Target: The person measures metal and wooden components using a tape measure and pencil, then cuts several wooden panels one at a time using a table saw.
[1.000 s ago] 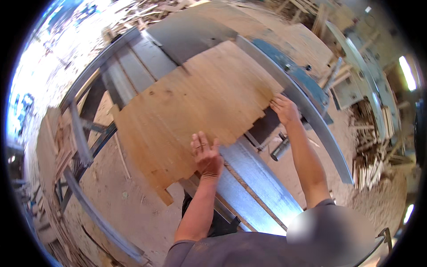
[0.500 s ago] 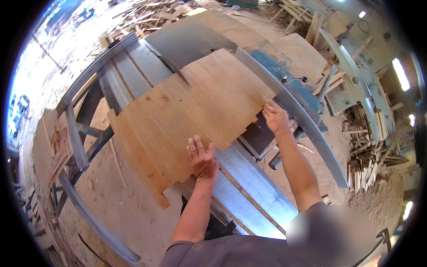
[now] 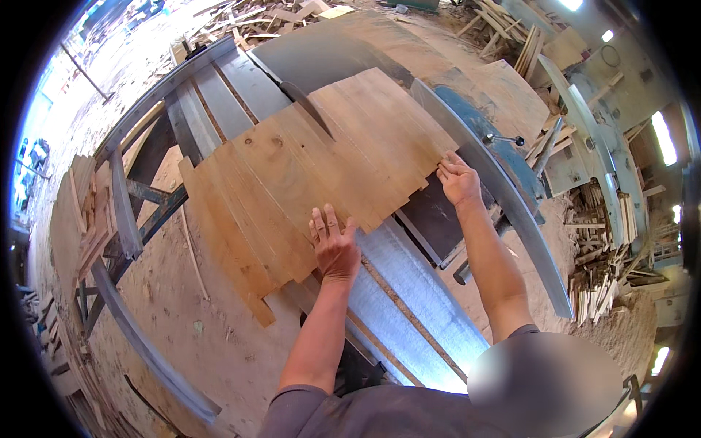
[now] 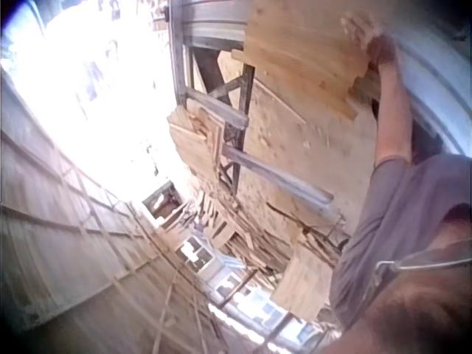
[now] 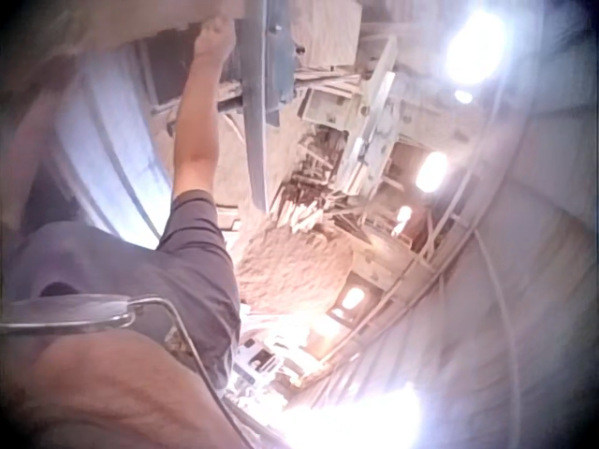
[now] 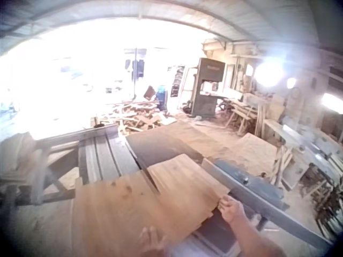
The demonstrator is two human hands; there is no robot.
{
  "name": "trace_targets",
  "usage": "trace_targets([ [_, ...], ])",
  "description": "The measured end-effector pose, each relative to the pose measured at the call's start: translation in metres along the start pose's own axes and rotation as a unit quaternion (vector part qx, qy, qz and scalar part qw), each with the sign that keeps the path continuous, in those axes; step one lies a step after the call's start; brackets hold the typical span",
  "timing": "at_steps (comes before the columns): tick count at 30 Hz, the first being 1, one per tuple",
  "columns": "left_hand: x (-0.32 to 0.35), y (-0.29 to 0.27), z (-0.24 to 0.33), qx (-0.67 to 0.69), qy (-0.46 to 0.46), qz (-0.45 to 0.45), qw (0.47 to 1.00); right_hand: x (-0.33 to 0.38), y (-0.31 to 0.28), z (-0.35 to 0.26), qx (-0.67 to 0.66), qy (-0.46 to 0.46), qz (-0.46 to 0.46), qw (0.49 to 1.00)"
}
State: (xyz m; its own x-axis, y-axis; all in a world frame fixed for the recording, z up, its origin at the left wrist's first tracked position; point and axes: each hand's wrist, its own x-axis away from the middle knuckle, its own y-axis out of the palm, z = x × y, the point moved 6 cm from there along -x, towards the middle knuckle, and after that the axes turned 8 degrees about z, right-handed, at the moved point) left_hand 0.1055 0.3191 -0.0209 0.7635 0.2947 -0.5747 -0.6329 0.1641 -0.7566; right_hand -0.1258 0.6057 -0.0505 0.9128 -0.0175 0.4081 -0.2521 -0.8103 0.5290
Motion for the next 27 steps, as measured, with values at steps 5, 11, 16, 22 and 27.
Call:
trace_targets([
  [5, 0.003, 0.004, 0.001, -0.013, 0.011, 0.003, 1.000, 0.000, 0.004, 0.001, -0.008, -0.020, 0.001, 1.000],
  [11, 0.005, 0.008, 0.003, -0.012, 0.016, 0.024, 1.000, 0.003, 0.012, -0.002, 0.015, -0.038, -0.019, 0.999],
  [16, 0.008, 0.006, 0.005, -0.026, 0.026, 0.015, 0.999, 0.003, 0.010, 0.000, 0.018, -0.033, -0.020, 0.999],
  [22, 0.009, 0.006, 0.008, -0.027, 0.033, 0.035, 0.998, -0.008, 0.001, -0.002, 0.004, -0.025, -0.034, 0.999],
  [27, 0.012, 0.010, 0.004, -0.038, 0.032, 0.031, 0.998, -0.008, 0.005, 0.001, 0.004, -0.016, -0.040, 0.999],
])
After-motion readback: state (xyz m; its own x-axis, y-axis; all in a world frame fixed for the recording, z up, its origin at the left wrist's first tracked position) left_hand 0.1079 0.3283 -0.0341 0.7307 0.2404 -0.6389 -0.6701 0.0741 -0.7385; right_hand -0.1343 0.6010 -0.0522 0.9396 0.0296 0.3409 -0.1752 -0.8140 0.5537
